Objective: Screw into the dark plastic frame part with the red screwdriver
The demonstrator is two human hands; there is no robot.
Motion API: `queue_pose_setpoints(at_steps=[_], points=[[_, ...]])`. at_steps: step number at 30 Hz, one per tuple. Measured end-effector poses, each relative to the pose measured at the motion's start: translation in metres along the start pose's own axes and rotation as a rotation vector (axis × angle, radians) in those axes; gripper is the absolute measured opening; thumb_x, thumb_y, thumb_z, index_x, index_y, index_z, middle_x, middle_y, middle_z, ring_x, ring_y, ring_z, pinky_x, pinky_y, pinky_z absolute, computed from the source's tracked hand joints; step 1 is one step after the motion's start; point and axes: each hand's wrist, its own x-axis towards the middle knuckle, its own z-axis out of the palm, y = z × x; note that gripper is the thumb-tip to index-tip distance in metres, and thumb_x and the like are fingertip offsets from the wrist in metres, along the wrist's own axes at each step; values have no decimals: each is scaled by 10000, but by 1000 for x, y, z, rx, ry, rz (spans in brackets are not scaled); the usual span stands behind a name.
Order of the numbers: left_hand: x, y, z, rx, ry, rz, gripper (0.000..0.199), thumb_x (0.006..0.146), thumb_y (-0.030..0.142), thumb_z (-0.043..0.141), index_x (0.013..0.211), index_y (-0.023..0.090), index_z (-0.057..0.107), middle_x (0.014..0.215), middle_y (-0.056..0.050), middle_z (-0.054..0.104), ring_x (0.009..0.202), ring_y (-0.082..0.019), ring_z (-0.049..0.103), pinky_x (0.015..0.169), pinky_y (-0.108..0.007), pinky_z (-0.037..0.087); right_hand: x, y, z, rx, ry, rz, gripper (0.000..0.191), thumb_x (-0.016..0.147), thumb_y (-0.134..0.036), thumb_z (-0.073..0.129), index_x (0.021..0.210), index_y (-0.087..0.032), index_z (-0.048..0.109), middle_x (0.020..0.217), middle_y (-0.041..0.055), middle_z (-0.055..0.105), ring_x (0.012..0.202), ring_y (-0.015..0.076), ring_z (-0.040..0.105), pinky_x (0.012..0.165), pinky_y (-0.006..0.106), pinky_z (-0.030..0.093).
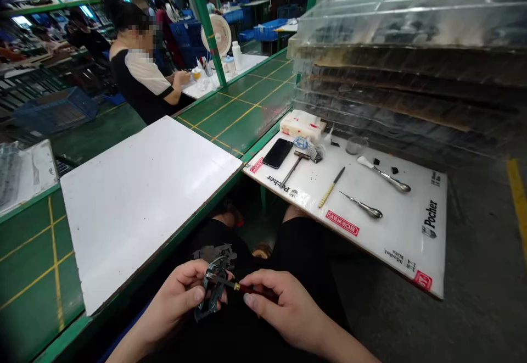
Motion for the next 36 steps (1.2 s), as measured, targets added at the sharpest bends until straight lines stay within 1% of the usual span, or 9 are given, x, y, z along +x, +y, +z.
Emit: queue_pose_setpoints(at_steps=[8,13,17,20,25,28,30,33,36], points=[[29,20,-49,-15,99,30,584,973,684,1080,1229,175,953,1082,-168,942,938,-249,828,892,-342,629,79,-10,10,81,-53,47,688,1109,-856,870,1358,-224,978,947,46,764,802,189,636,808,351,575],[40,39,-70,-29,169,54,527,983,664,1073,1209,200,966,1081,-138,934,980,-256,805,932,-357,600,115,-1,3,-117,88,35,796,1036,-959,860,1430,-284,1011,1206,163,934,1058,368,872,1039,541,736],[52,49,-67,-98,213,80,484,994,641,1070,1223,224,984,1170,-133,928,1091,-271,796,1023,-375,588,128,-4,-19,-341,124,-23,726,1079,-923,826,1444,-328,1023,1371,201,958,1313,459,890,1244,649,698],[62,45,-68,-131,220,87,484,1013,625,1061,1280,229,983,1236,-140,925,1135,-282,801,1081,-399,592,136,-9,-31,-376,70,-6,702,1106,-903,814,1477,-342,1013,1377,191,964,1322,445,899,1262,630,700],[81,34,-73,-175,141,130,480,1017,616,1063,1232,195,974,1225,-168,934,1108,-289,836,1077,-414,612,135,-13,-28,-357,131,3,661,1131,-893,799,1454,-360,1018,1420,164,961,1340,424,900,1280,604,694],[89,34,-62,-180,110,174,479,1005,599,1084,1230,188,988,1116,-160,941,1061,-281,862,1025,-380,623,120,-32,-25,-327,199,-5,632,1137,-835,840,1485,-332,998,1298,145,973,1119,350,928,1093,502,766],[92,34,-50,-172,64,228,520,986,618,1098,1236,174,996,1033,-157,933,982,-269,861,944,-350,628,109,-49,-28,-291,165,-22,552,1160,-752,855,1443,-301,999,1125,112,962,939,288,906,923,411,774],[92,33,-32,-219,15,278,561,999,665,1077,1255,171,1002,1015,-162,934,866,-225,833,847,-309,629,97,-69,-35,-340,151,-77,376,1184,-610,868,1356,-310,1015,1164,93,981,994,267,935,971,371,780],[86,32,-21,-239,12,305,527,1066,654,1020,1306,185,1003,1074,-176,949,890,-227,858,867,-310,669,88,-77,-40,-414,188,-150,288,1188,-535,876,1358,-354,1022,1277,77,1001,1112,266,972,1048,357,783]])
